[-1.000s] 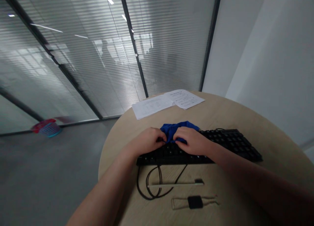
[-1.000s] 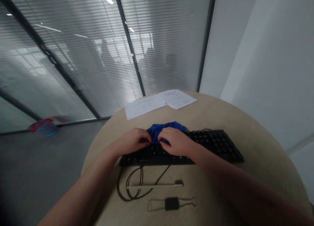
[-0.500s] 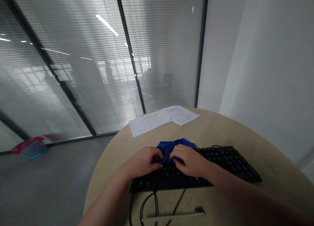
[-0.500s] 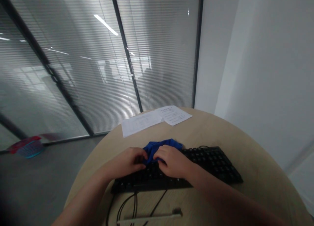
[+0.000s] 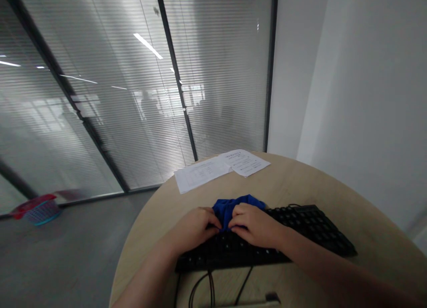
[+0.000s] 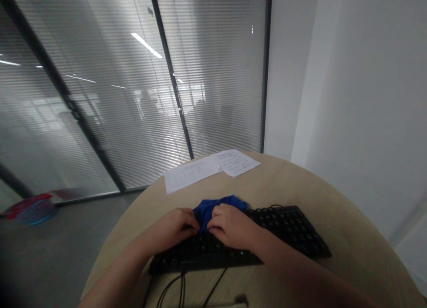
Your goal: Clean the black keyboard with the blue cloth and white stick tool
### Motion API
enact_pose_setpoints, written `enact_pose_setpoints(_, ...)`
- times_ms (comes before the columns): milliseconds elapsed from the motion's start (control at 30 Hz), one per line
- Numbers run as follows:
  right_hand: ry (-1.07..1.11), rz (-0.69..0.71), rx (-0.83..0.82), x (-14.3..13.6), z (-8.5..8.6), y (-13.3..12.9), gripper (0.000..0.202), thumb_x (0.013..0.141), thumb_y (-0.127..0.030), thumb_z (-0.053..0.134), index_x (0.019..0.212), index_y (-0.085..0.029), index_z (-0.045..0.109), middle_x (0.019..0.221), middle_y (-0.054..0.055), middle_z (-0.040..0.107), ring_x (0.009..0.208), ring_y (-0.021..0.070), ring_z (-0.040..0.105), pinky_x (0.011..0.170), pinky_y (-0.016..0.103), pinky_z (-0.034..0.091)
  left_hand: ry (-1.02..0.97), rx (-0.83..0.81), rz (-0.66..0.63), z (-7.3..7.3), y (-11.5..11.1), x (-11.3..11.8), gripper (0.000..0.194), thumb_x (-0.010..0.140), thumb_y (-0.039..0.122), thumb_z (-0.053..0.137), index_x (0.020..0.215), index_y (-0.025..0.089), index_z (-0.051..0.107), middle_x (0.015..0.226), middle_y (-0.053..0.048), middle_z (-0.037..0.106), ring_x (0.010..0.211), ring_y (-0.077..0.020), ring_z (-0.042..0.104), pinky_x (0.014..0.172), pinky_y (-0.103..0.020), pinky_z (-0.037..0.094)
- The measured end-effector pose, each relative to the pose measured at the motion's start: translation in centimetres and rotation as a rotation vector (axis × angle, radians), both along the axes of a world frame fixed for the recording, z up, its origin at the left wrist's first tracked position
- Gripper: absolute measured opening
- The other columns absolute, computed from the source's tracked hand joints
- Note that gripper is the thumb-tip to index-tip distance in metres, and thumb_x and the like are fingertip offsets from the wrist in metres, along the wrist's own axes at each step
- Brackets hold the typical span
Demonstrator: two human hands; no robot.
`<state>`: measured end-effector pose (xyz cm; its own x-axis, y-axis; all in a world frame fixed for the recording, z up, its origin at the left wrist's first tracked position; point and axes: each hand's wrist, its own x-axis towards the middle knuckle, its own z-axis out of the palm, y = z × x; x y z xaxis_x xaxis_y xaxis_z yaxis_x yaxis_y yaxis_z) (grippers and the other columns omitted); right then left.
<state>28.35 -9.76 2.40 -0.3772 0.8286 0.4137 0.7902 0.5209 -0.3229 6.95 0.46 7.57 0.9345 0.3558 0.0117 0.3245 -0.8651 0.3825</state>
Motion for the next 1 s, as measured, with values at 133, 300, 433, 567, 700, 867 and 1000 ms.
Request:
enact_pose_setpoints(133,0.037,0.066,-0.033,0.2,0.2,-0.1,0.017,0.091,-0.021,0.061,0.099,-0.023,0.077,0.094,0.003,0.065,0.091,0.0121,0.056,0.081,0.026,0.04,0.02,0.034,0.041,0.2,-0.4,0.3,0.02,0.083,0.018,0.06,0.091,0.024,0.078,0.098,-0.004,0.073,0.091,-0.0202,0.066,0.086,-0.031,0.049)
enact_pose_setpoints(300,-0.002,0.003,-0.018,-0.1,0.1,0.1,0.019,0.094,-0.026,0.059,0.098,-0.023,0.077,0.088,0.004,0.063,0.086,0.0126,0.053,0.078,0.028,0.037,0.036,0.029,-0.006,0.4,-0.5,0.0,0.024,0.081,0.015,0.058,0.09,0.025,0.077,0.095,-0.002,0.072,0.089,-0.0195,0.065,0.084,-0.029,0.049)
enact_pose_setpoints(433,-0.045,-0.062,-0.003,-0.6,0.3,0.1,0.019,0.094,-0.026,0.059,0.095,-0.022,0.077,0.086,0.004,0.063,0.085,0.0135,0.051,0.078,0.029,0.035,0.025,0.032,0.036,0.3,-0.6,0.2,0.022,0.081,0.017,0.058,0.089,0.025,0.077,0.096,-0.002,0.073,0.089,-0.0197,0.066,0.084,-0.03,0.049)
enact_pose_setpoints(567,-0.049,0.023,-0.031,-0.6,1.1,-0.1,0.016,0.092,-0.022,0.061,0.093,-0.022,0.077,0.089,0.003,0.065,0.086,0.0125,0.053,0.078,0.028,0.036,0.024,0.047,0.07,0.1,-0.6,0.4,0.021,0.082,0.017,0.059,0.089,0.024,0.077,0.097,-0.002,0.073,0.088,-0.0194,0.066,0.082,-0.029,0.049)
enact_pose_setpoints(700,-0.092,0.003,-0.037,-0.5,1.5,-0.1,0.016,0.092,-0.023,0.063,0.093,-0.022,0.078,0.088,0.004,0.065,0.086,0.0129,0.053,0.079,0.028,0.037,0.041,0.064,0.0,0.1,-0.4,0.1,0.021,0.083,0.018,0.058,0.09,0.025,0.076,0.095,-0.001,0.073,0.088,-0.0186,0.065,0.081,-0.028,0.048)
enact_pose_setpoints(867,-0.108,-0.074,-0.013,-0.5,1.2,-0.2,0.019,0.095,-0.024,0.059,0.093,-0.02,0.078,0.087,0.006,0.063,0.085,0.0133,0.051,0.079,0.028,0.038,0.034,0.072,-0.027,0.0,-0.2,0.5,0.02,0.085,0.02,0.058,0.093,0.024,0.076,0.097,-0.003,0.073,0.09,-0.0191,0.065,0.083,-0.03,0.048)
enact_pose_setpoints(1000,-0.119,-0.022,-0.05,-0.3,1.5,-0.3,0.019,0.094,-0.022,0.059,0.093,-0.02,0.078,0.09,0.005,0.064,0.087,0.0132,0.053,0.08,0.028,0.038,0.007,0.097,-0.013,-0.3,-0.2,0.8,0.02,0.086,0.02,0.057,0.093,0.023,0.076,0.099,-0.003,0.072,0.09,-0.0188,0.065,0.083,-0.029,0.048)
